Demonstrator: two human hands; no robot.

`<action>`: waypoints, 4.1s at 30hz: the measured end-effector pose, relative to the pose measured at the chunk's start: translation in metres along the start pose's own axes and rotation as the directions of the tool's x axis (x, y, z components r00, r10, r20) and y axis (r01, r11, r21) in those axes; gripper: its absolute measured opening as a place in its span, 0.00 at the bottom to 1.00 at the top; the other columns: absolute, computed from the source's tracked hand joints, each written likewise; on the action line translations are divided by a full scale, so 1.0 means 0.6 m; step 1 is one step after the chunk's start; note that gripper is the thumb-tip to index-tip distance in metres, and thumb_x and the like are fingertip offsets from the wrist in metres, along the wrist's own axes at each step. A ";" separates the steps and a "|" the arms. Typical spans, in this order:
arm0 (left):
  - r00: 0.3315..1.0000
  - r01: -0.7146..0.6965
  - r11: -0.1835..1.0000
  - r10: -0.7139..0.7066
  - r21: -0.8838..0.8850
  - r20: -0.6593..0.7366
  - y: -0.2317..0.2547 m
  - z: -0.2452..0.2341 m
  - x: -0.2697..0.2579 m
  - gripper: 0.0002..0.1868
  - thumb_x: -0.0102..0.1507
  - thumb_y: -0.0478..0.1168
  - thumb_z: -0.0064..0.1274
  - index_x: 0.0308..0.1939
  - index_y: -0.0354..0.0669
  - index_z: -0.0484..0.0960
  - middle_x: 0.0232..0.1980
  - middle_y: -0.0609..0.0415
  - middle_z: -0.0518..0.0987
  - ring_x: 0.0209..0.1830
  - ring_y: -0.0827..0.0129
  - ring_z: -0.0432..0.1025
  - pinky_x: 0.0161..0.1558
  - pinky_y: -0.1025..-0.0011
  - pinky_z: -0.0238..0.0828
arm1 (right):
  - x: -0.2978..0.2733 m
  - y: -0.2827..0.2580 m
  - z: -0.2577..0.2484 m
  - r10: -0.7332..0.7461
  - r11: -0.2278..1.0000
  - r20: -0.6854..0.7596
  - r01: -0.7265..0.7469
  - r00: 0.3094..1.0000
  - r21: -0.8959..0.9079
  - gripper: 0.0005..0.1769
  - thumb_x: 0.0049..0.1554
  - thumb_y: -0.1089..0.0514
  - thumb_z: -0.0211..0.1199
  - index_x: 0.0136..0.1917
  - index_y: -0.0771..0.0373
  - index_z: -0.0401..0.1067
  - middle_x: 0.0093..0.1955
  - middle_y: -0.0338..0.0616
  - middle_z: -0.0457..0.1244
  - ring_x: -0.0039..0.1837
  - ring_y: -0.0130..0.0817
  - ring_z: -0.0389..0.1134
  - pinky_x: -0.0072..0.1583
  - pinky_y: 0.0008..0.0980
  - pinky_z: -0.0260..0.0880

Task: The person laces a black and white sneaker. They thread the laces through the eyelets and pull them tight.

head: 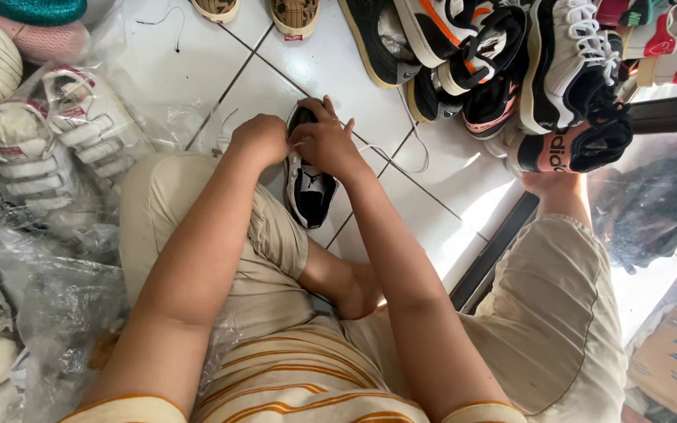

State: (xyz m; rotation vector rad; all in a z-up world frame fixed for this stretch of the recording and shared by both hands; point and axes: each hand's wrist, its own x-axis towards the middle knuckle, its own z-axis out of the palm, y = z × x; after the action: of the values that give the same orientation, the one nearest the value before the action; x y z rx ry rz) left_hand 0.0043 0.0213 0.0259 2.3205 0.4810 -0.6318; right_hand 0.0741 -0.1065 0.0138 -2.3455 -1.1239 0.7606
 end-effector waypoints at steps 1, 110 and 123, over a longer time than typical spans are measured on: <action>1.000 -0.001 1.000 0.001 -0.001 0.002 -0.002 0.000 0.002 0.13 0.57 0.37 0.39 0.29 0.30 0.77 0.27 0.39 0.75 0.30 0.47 0.71 0.29 0.55 0.68 | 0.000 0.001 0.000 0.002 1.000 0.001 -0.002 1.000 0.000 0.04 0.44 0.60 0.61 0.35 0.51 0.73 0.64 0.37 0.48 0.68 0.61 0.38 0.52 0.81 0.34; 0.997 0.060 0.993 -0.064 -0.100 -0.036 0.002 0.014 0.005 0.11 0.55 0.42 0.49 0.30 0.37 0.79 0.31 0.36 0.76 0.36 0.45 0.71 0.34 0.56 0.70 | -0.071 0.117 -0.056 0.257 0.795 0.255 -0.354 0.932 0.492 0.06 0.41 0.64 0.59 0.35 0.66 0.71 0.28 0.46 0.62 0.32 0.31 0.65 0.37 0.21 0.55; 0.996 0.087 0.992 -0.083 -0.092 0.043 0.005 0.005 -0.004 0.12 0.54 0.46 0.51 0.31 0.39 0.79 0.36 0.37 0.76 0.41 0.45 0.70 0.38 0.56 0.69 | -0.096 0.124 -0.092 0.297 0.791 0.472 -0.490 0.830 0.365 0.04 0.38 0.63 0.62 0.31 0.64 0.72 0.27 0.48 0.62 0.29 0.31 0.63 0.38 0.22 0.58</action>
State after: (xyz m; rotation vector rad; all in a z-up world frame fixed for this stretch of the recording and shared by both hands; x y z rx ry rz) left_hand 0.0031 0.0165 0.0268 2.2043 0.5816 -0.6799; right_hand 0.1217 -0.2038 0.0288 -2.0584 -0.4624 1.5295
